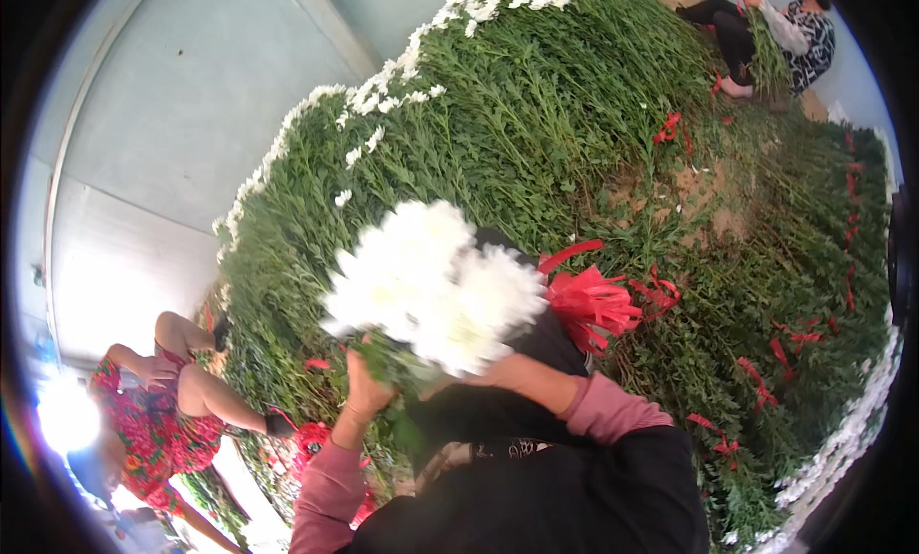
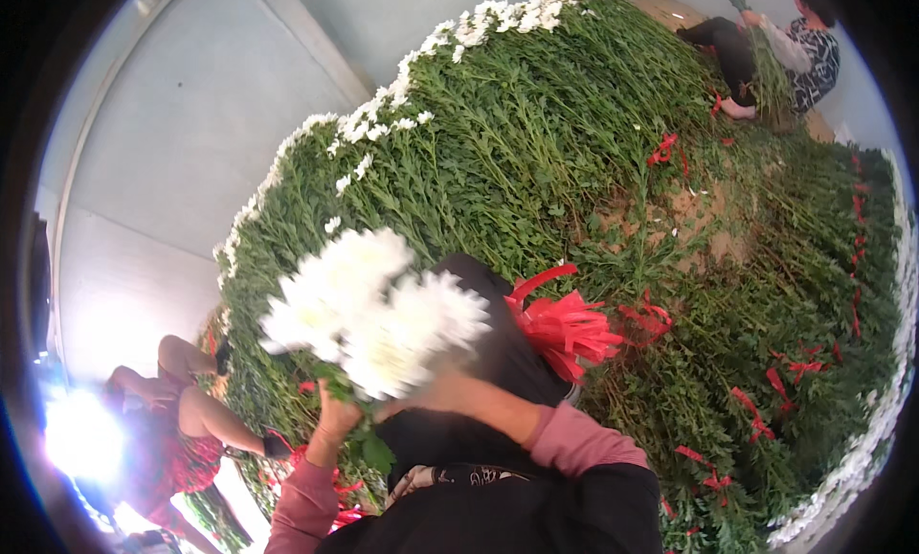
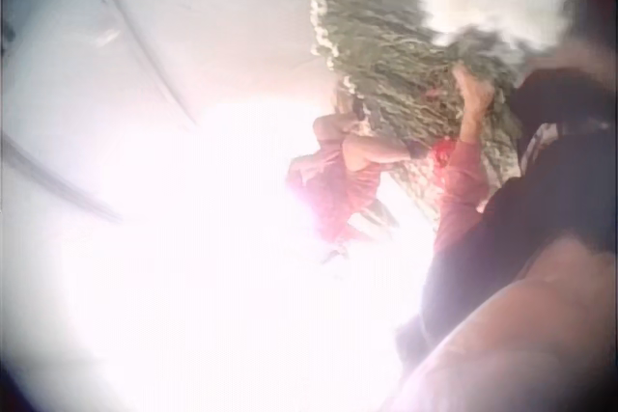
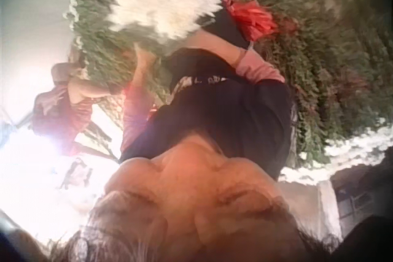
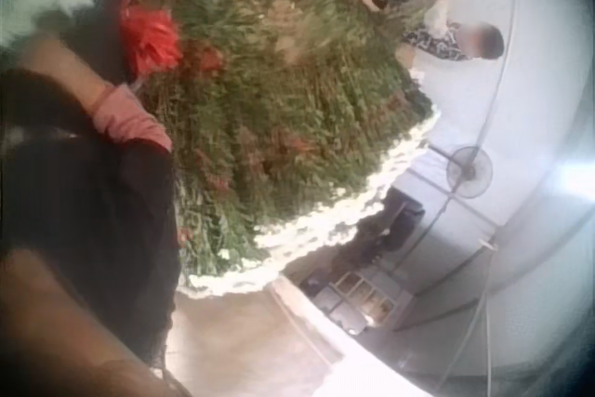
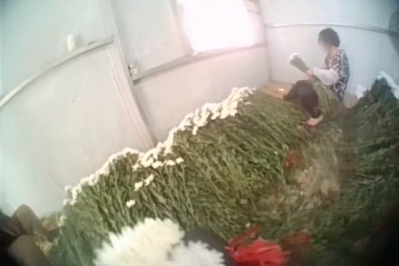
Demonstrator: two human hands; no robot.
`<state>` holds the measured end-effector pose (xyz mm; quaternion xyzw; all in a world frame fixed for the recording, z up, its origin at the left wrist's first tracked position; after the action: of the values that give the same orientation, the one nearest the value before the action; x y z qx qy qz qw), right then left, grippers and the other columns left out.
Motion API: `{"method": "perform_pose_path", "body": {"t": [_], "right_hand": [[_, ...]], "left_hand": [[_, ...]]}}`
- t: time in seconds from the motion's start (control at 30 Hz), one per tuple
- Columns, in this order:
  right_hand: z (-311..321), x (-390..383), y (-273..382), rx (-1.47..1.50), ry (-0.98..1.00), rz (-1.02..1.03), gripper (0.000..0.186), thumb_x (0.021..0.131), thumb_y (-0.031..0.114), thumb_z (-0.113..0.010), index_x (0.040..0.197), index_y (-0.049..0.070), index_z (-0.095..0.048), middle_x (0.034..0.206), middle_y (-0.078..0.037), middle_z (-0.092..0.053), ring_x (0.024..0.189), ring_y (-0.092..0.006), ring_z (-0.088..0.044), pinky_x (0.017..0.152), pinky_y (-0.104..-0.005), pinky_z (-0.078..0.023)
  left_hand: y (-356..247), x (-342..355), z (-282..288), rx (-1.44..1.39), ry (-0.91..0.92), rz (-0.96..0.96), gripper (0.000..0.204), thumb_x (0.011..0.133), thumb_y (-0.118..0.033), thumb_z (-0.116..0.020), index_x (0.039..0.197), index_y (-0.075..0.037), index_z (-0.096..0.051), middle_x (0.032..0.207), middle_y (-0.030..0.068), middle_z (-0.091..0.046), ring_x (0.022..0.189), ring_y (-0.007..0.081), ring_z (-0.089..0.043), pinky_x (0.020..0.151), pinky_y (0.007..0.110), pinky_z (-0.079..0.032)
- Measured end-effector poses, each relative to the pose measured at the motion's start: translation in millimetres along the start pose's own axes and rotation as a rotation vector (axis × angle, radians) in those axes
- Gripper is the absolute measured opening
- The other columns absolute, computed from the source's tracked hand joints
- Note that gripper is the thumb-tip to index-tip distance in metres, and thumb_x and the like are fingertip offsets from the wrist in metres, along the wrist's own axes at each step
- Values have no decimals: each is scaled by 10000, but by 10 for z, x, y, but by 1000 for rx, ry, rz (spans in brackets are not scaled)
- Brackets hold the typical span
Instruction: The person gathers white chrysanthemum stems from a large pile, aligns them into a bunch, and ties the stems with a red ribbon. The person repeats this process multiple times, creating several tied bouquets.
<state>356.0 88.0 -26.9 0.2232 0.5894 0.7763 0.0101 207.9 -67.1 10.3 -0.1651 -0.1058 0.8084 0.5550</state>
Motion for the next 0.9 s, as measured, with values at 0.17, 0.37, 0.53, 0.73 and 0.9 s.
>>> {"method": "perform_pose_path", "body": {"t": [0.17,0.37,0.53,0.73,0.9], "right_hand": [[-568,223,-128,-239,-196,331,693,808,323,-808,1377,56,-515,1427,-138,-513,1289,-356,-492,1098,-427,-386],[-4,42,376,293,-209,-49,461,867,361,-758,1247,119,-662,1253,-79,-656,1227,-259,-549,1082,-402,-372],[112,255,353,593,-179,-121,589,824,430,-785,1251,50,-641,1231,-106,-654,1168,-265,-571,1050,-371,-411],[1067,-257,582,-94,-277,-76,315,882,229,-735,1084,-8,-687,1065,-126,-710,975,-260,-693,819,-341,-551],[2312,-1906,-696,169,-1005,-769,283,973,277,-636,1018,4,-699,791,-31,-688,687,-85,-618,628,-261,-501]], "left_hand": [[457,-239,-872,-427,-134,228,706,935,-550,-479,1427,-45,-453,1399,178,-528,1239,339,-526,1087,474,-400],[-568,57,102,-152,-474,-7,594,712,-166,-751,1255,-15,-561,1047,159,-638,968,321,-641,852,420,-504],[-83,105,-65,138,-412,-44,383,774,-64,-695,1120,46,-574,921,155,-657,848,243,-658,799,333,-518],[723,-72,13,-165,-276,158,252,773,-101,-739,998,-6,-677,996,127,-710,912,261,-660,847,400,-504],[937,-61,-48,-253,-209,219,272,732,-159,-776,946,-5,-708,925,114,-728,889,321,-664,870,448,-497]]}}
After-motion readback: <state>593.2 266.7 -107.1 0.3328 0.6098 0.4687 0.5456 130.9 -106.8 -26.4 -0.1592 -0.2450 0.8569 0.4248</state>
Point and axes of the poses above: each hand's wrist, its own x-axis towards the middle knuckle, its own z-axis out of the back of the hand, y = z × x, the point moved 3 cm from there along x, towards the middle knuckle
